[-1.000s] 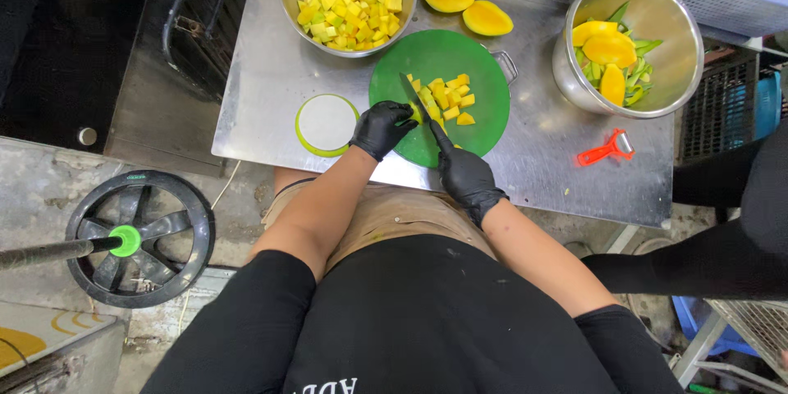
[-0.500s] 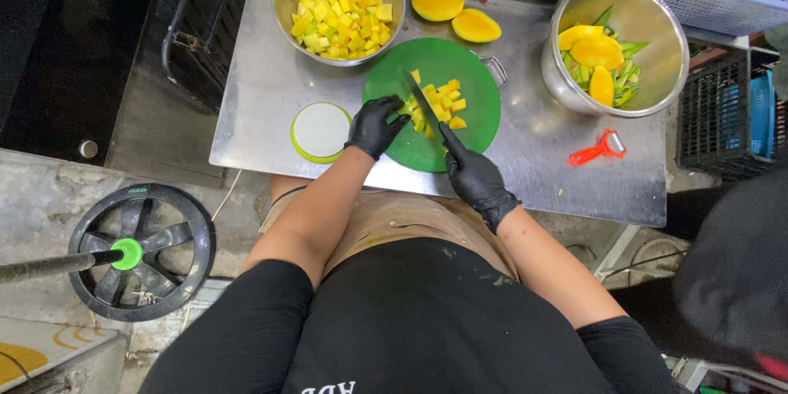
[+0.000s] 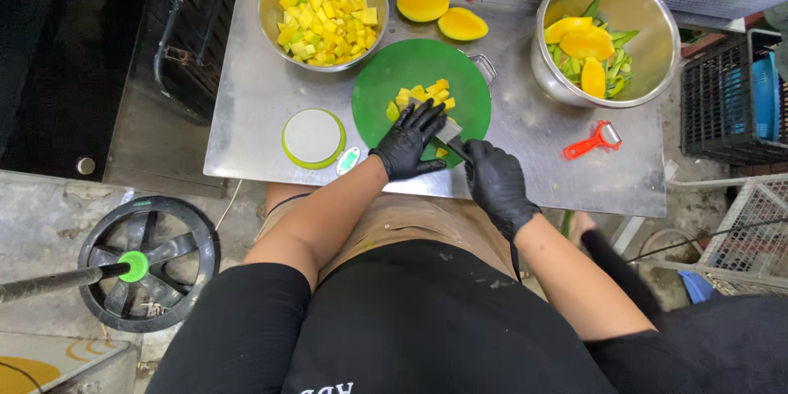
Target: The person cuts mangos into slices and cubes using a knife on a green cutting board, then places the pieces into stainless steel bowls.
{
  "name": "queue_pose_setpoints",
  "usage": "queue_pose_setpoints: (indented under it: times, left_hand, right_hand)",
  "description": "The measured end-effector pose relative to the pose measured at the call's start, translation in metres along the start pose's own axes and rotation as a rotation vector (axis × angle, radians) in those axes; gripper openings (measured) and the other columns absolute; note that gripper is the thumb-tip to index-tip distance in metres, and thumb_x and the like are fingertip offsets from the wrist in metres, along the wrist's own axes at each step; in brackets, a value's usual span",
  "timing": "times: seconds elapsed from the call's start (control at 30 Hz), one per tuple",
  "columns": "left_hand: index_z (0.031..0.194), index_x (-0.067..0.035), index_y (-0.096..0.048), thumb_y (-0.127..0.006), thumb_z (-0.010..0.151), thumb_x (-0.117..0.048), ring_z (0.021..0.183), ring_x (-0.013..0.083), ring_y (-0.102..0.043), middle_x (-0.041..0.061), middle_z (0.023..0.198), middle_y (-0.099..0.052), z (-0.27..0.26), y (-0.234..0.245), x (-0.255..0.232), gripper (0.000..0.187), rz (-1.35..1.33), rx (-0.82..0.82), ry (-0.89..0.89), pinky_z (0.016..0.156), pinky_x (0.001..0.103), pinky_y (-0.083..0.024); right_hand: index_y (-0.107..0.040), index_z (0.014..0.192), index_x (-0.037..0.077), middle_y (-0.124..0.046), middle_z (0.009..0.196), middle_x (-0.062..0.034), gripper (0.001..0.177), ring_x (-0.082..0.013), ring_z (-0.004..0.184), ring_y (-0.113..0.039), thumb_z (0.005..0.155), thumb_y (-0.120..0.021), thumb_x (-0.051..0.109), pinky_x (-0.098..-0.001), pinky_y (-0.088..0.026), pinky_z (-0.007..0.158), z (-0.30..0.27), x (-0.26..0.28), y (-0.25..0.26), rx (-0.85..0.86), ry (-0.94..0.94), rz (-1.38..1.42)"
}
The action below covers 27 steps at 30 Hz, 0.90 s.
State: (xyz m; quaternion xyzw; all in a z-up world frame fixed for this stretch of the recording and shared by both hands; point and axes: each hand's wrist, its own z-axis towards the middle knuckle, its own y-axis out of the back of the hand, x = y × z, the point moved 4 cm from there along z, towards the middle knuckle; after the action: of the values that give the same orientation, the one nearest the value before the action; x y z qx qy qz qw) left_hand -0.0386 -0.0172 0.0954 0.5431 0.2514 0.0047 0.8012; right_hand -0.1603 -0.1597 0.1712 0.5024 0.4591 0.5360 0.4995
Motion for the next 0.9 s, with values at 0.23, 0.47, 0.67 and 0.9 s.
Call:
queue_pose_setpoints:
  times: [0.23,0.47,0.67,0.9]
  left_hand:
    - [0.154,-0.003,-0.040,-0.080,0.083,-0.054,0.156,0.0421,-0.025,0.020,0.165,-0.032,-0.001,-0.006,0.051,0.096,-0.110,-0.094,0.137,0.129,0.054,-0.021]
    - [0.156,0.001,-0.032,-0.099,0.053,-0.052,0.147,0.0488,-0.027,0.031,0.159,-0.026,0.002,0.003,0.067,0.134,-0.206,-0.334,0.537,0.119,0.055,-0.024]
    - [0.150,-0.004,-0.038,-0.097,0.054,-0.056,0.140,0.0427,-0.042,0.025,0.150,-0.045,0.033,-0.012,0.059,0.124,-0.246,-0.294,0.577,0.118,0.051,-0.033]
    - [0.139,-0.015,-0.059,-0.089,0.073,-0.038,0.133,0.0394,-0.048,0.020,0.142,-0.053,0.046,-0.029,0.050,0.076,-0.181,-0.460,0.565,0.113,0.050,-0.040]
  right_hand:
    - [-0.066,0.125,0.011,-0.074,0.101,-0.0154,0.040,-0.0323,0.084,-0.069,0.086,-0.071,0.016,-0.0439,-0.055,0.070,-0.041,-0.059,0.028,0.030,-0.109,0.422]
    - [-0.052,0.154,0.017,-0.071,0.090,-0.0055,0.053,-0.0074,0.055,-0.049,0.103,-0.062,0.027,-0.0229,-0.039,0.049,-0.058,-0.095,-0.074,0.107,-0.835,1.324]
    - [-0.046,0.157,0.016,-0.069,0.084,-0.0073,0.058,-0.0070,0.052,-0.051,0.102,-0.061,0.024,-0.0222,-0.040,0.046,-0.030,-0.043,-0.129,0.056,-0.828,1.554]
    - [-0.045,0.156,0.016,-0.064,0.079,-0.0047,0.055,-0.0074,0.049,-0.047,0.103,-0.057,0.019,-0.0238,-0.039,0.045,0.009,-0.014,-0.134,0.110,-0.724,1.631]
